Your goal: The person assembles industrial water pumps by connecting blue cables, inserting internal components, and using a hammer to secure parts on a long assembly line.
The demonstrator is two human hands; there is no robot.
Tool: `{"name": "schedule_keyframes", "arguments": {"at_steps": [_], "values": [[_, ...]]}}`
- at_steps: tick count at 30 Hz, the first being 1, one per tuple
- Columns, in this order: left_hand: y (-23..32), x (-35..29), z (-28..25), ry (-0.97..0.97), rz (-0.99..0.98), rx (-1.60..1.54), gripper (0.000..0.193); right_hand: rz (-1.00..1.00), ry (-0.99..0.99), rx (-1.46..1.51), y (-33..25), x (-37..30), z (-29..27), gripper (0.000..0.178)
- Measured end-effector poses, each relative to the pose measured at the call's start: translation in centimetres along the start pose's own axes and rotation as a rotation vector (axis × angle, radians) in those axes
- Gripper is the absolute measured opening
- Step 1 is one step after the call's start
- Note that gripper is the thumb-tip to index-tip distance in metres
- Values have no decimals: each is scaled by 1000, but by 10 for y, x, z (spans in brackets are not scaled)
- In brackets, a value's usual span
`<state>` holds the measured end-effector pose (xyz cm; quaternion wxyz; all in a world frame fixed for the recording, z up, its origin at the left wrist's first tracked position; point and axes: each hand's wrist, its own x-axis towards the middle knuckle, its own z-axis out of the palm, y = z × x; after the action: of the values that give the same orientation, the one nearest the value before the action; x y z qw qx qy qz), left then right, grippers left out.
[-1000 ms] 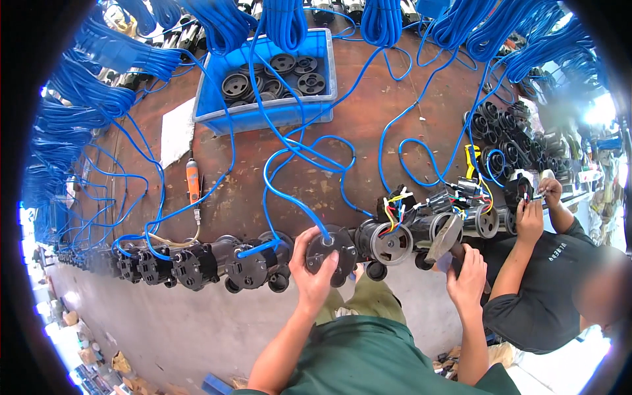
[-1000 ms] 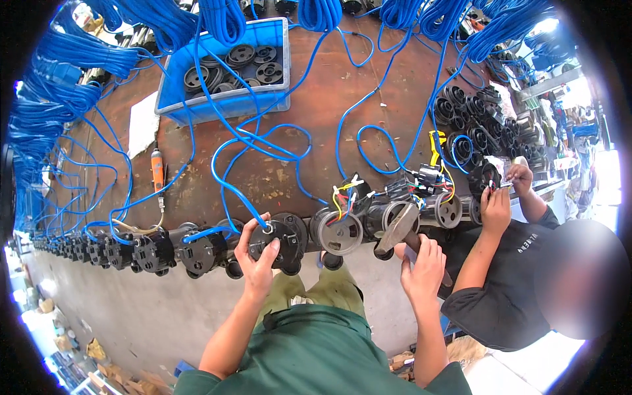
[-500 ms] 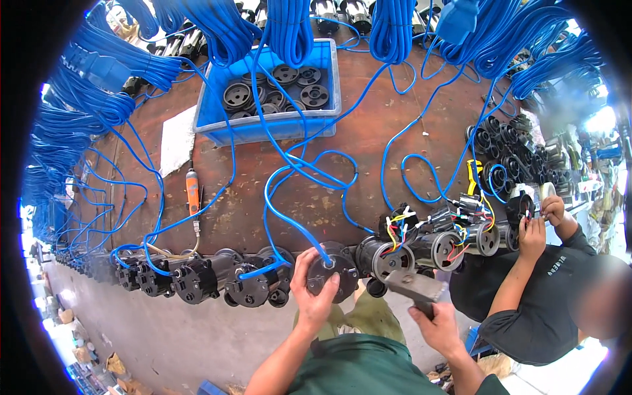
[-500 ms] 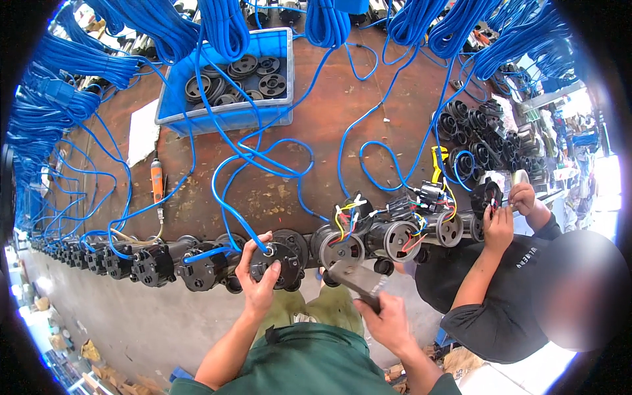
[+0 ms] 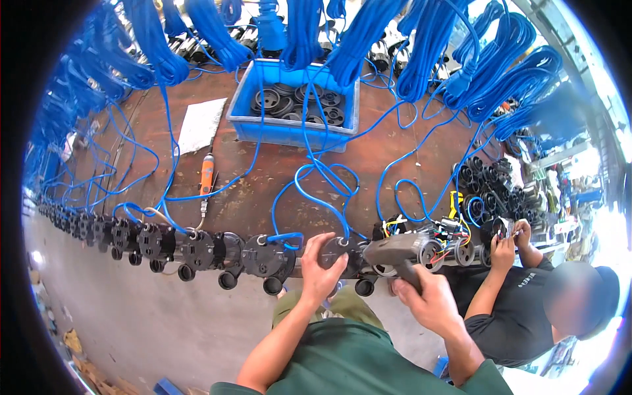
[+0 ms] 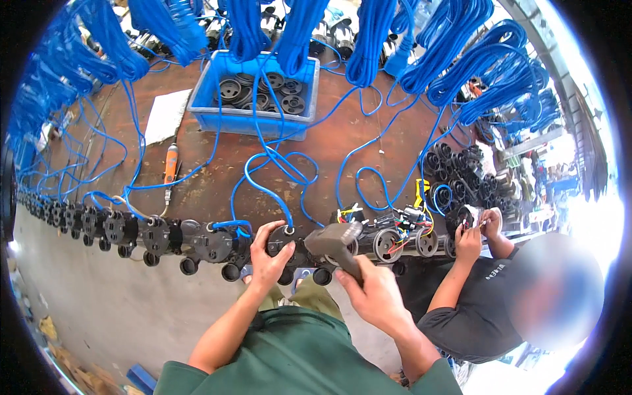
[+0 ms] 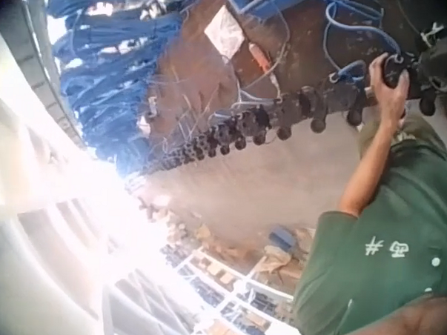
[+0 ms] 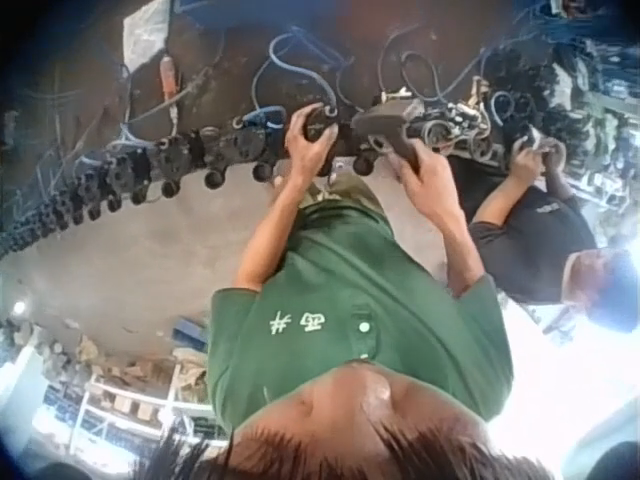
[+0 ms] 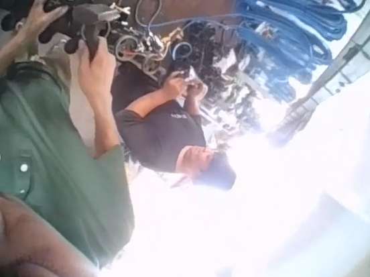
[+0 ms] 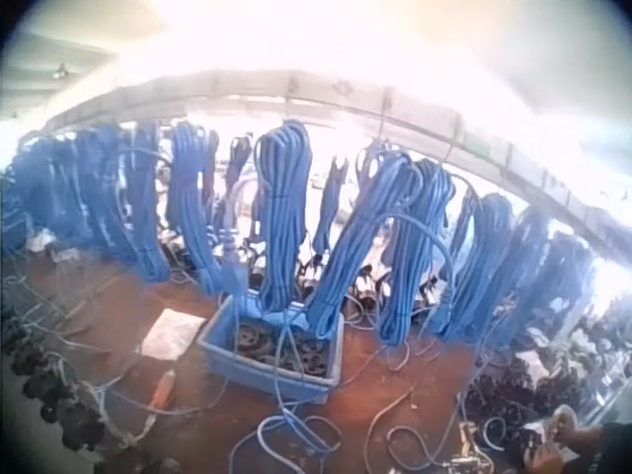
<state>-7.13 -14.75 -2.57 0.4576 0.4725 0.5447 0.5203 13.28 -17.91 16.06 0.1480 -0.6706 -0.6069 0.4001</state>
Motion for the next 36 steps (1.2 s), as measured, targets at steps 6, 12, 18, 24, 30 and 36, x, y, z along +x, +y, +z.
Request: {"name": "schedule_keyframes", "arguments": {"at_steps": [6,12,18,24,30,36], "values": [[-7,-16,-12,-49,338,180,115,-262,90,185,-50,-26,-3,20],[-34,-4,-7,34,372,164,99,-141,-109,-312,-6,30,73,26],[-27,-8,-14,90,395,197,96,-198,-88,56,-69,-2,9,18],[-24,-7,-7,37,402,199,96,-88,30,-276,26,13,46,27],[-30,-13,-16,16,393,192,98,-239,-71,152,-51,-5,19,18],[-37,-15,-13,-26,352,175,100,-16,-219,59,2,31,62,36]]}}
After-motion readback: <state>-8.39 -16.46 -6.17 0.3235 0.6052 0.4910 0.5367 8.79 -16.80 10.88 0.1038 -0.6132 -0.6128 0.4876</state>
